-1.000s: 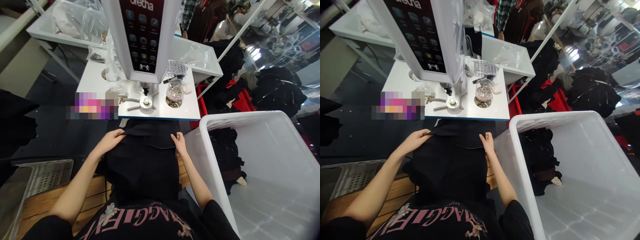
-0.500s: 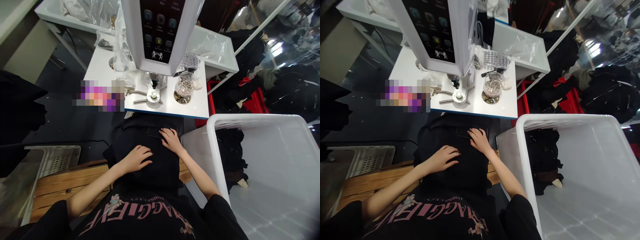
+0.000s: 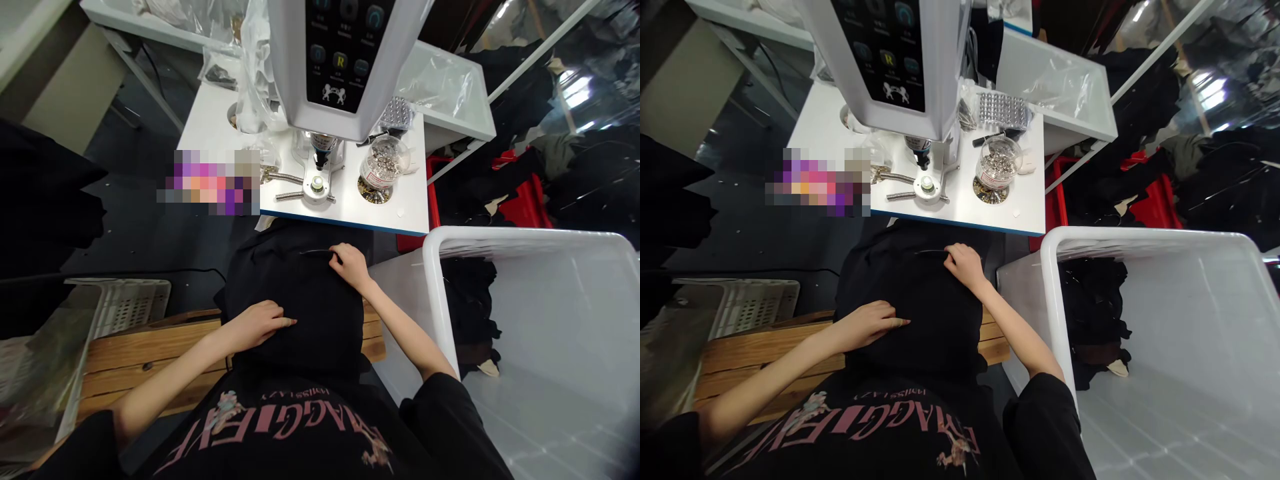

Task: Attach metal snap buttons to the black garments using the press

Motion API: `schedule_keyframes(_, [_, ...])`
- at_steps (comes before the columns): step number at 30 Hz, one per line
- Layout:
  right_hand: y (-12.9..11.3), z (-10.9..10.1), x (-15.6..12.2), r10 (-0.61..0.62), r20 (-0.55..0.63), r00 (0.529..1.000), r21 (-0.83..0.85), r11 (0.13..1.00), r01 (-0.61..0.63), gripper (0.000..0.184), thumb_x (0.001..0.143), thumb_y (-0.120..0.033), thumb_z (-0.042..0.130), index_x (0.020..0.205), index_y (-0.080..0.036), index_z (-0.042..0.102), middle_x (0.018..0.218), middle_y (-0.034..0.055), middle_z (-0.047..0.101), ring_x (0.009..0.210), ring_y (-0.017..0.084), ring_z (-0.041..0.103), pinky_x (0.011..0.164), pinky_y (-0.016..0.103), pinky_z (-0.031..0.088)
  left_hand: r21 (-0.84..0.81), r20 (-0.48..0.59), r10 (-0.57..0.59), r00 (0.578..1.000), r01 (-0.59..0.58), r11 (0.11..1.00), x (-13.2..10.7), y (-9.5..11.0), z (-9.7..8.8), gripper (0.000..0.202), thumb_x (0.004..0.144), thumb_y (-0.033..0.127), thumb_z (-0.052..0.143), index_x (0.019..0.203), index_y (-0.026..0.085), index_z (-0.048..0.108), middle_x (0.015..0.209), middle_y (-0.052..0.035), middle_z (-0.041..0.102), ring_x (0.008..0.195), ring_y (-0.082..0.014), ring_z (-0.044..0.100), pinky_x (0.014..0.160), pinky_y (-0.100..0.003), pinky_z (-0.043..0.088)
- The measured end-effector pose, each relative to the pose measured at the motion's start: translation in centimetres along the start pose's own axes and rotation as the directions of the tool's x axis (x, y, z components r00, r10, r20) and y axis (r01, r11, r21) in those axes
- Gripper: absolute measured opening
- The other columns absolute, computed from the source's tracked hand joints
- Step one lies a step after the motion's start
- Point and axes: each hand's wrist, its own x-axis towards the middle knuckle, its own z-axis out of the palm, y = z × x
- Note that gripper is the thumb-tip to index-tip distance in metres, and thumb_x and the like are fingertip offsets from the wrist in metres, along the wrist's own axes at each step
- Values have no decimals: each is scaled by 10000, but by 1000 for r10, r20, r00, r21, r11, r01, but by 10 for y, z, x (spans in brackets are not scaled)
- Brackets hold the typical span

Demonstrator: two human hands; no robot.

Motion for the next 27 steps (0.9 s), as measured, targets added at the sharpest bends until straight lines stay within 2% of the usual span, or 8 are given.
schedule_keyframes(2, [-2, -10, 6, 22, -46, 999, 21, 1000, -21, 254, 854, -138, 425, 988, -155, 639, 857, 67, 650, 808, 186, 571, 736, 297, 407, -52, -5, -8, 1000, 8, 999, -3, 0, -1, 353, 935, 163, 381, 1226, 244, 564, 797, -37, 597, 781, -168, 553, 783, -304, 429])
schedule_keyframes(5, [-3, -21, 9, -22, -33, 999, 28, 999, 23, 255, 854, -136, 424, 987, -165, 640, 853, 60, 649, 798, 183, 565, 732, 297, 404, -162, -24, -57, 998, 52, 985, -2, 1, -2, 306, 968, 290, 377, 1180, 223, 587, 847, -39, 647, 811, -161, 599, 836, -313, 433])
schedule_keyframes(8, [-2, -23, 7, -51, -1, 999, 22, 998, 51, 256, 859, -135, 425, 1000, -167, 636, 859, 59, 655, 795, 181, 569, 727, 296, 405, -243, -7, -108, 994, 103, 964, -1, 2, -4, 318, 963, 369, 391, 1151, 207, 590, 923, -44, 679, 857, -165, 627, 879, -323, 427])
schedule_keyframes(13, [-2, -23, 7, -36, -15, 999, 21, 999, 36, 257, 872, -145, 412, 1000, -167, 634, 847, 59, 651, 786, 181, 571, 730, 295, 412, -268, 52, -150, 987, 159, 950, 0, 3, -8, 347, 942, 436, 418, 1146, 215, 590, 990, -48, 686, 932, -180, 619, 889, -315, 422])
schedule_keyframes(16, [-6, -27, 8, -16, -34, 999, 67, 998, 18, 256, 872, -148, 398, 990, -173, 624, 850, 52, 635, 784, 168, 574, 735, 274, 418, -274, 88, -269, 959, 282, 919, 5, 7, -10, 378, 939, 471, 393, 1118, 204, 591, 794, -32, 666, 831, -182, 613, 827, -316, 434])
schedule_keyframes(20, [-15, -39, 12, 19, -28, 999, 152, 988, -15, 250, 867, -154, 383, 998, -189, 594, 894, 37, 613, 775, 146, 581, 681, 238, 411, -254, 97, -456, 885, 465, 848, 14, 16, -9, 462, 861, 594, 457, 1043, 184, 566, 587, 12, 550, 665, -188, 566, 715, -313, 429])
schedule_keyframes(24, [-18, -49, 24, 64, 22, 998, 197, 978, -67, 235, 851, -150, 374, 962, -187, 578, 910, 49, 609, 832, 167, 580, 727, 250, 413, -234, 54, -433, 900, 433, 871, 18, 17, -5, 410, 845, 534, 530, 1047, 178, 527, 633, 18, 532, 690, -187, 560, 781, -334, 425])
schedule_keyframes(27, [-12, -47, 37, 102, 61, 993, 214, 970, -113, 242, 841, -145, 370, 970, -184, 571, 950, 60, 614, 865, 185, 576, 750, 271, 417, -214, -25, -404, 914, 390, 896, 16, 9, 0, 442, 844, 477, 564, 1154, 178, 469, 800, -17, 573, 800, -201, 567, 860, -369, 409])
